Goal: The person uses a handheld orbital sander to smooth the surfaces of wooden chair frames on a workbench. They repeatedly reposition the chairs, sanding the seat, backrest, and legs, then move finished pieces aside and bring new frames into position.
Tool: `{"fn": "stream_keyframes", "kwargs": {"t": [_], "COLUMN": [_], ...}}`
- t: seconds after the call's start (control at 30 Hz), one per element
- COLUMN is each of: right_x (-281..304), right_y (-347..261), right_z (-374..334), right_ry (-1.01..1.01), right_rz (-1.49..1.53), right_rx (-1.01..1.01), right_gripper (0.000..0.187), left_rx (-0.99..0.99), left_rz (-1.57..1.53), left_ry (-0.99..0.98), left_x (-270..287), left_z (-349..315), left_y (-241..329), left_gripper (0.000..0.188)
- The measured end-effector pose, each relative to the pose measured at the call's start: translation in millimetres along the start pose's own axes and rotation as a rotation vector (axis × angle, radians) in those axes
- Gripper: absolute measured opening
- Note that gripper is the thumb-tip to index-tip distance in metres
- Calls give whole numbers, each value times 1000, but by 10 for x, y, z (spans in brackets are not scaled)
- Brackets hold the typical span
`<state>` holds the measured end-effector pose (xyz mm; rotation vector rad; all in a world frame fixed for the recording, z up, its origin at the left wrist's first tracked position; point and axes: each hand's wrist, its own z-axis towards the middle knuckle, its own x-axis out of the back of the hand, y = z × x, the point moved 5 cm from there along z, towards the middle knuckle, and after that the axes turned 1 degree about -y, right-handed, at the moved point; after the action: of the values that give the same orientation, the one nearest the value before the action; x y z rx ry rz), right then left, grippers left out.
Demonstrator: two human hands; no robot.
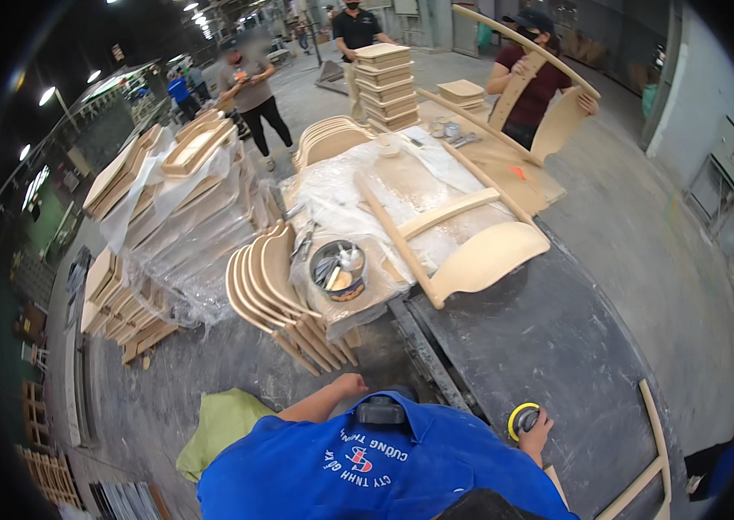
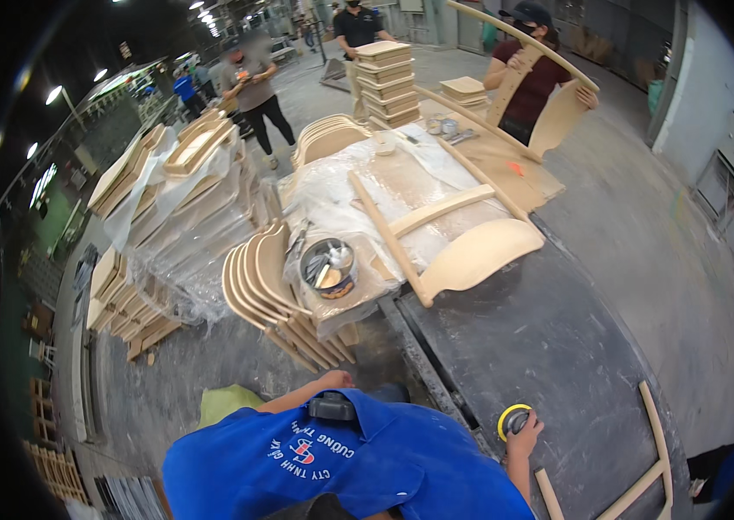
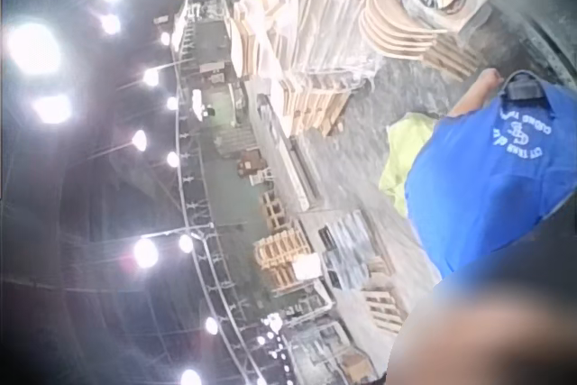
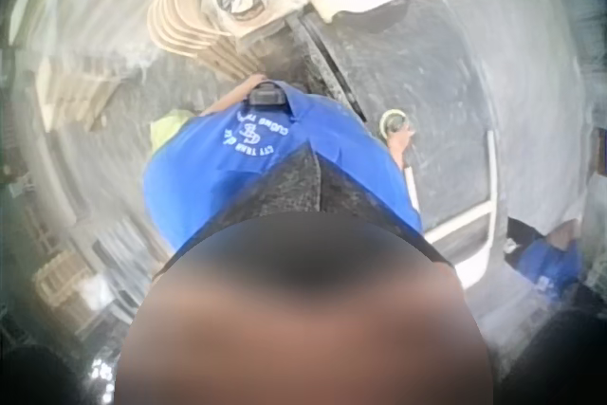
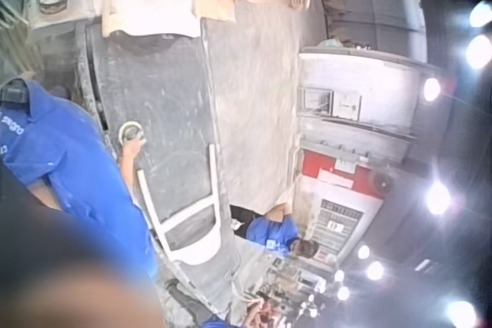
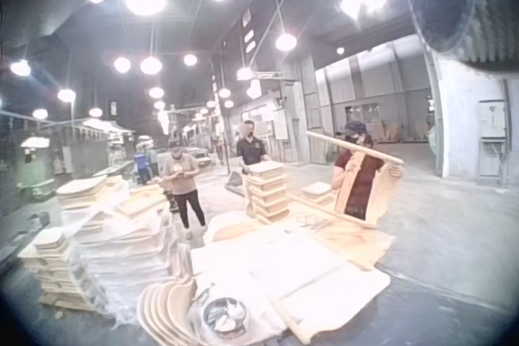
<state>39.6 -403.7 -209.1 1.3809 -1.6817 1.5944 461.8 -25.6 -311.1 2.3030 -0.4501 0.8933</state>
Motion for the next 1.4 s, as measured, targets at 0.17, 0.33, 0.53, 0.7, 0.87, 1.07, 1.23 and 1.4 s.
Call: {"fn": "stream_keyframes", "kwargs": {"t": [0.17,0.33,0.53,0.7,0.87,1.07,1.23,1.4], "right_x": [-39,-32,-15,-16,-58,-70,-87,30], "right_y": [1,22,3,32,96,201,256,351], "right_z": [13,-84,-109,-100,-116,-125,-58,-145], "right_ry": [30,79,159,188,233,237,211,199], "right_rz": [29,68,42,36,44,53,47,34], "right_rx": [-63,-187,-207,-277,-317,-350,-304,-256], "right_gripper": [83,82,82,80,79,79,83,85], "left_rx": [-233,-453,-483,-315,-341,-555,-579,-631], "left_rz": [-31,-233,-180,-194,-336,-355,-411,-430], "left_ry": [36,176,426,485,320,150,-20,-145], "left_x": [612,1515,2413,2609,2526,2051,1261,363], "left_z": [685,1600,2821,3464,3597,3220,2677,2117], "left_y": [700,1952,2950,3231,3364,3555,3976,4654], "left_gripper": [32,26,57,67,69,51,55,53]}}
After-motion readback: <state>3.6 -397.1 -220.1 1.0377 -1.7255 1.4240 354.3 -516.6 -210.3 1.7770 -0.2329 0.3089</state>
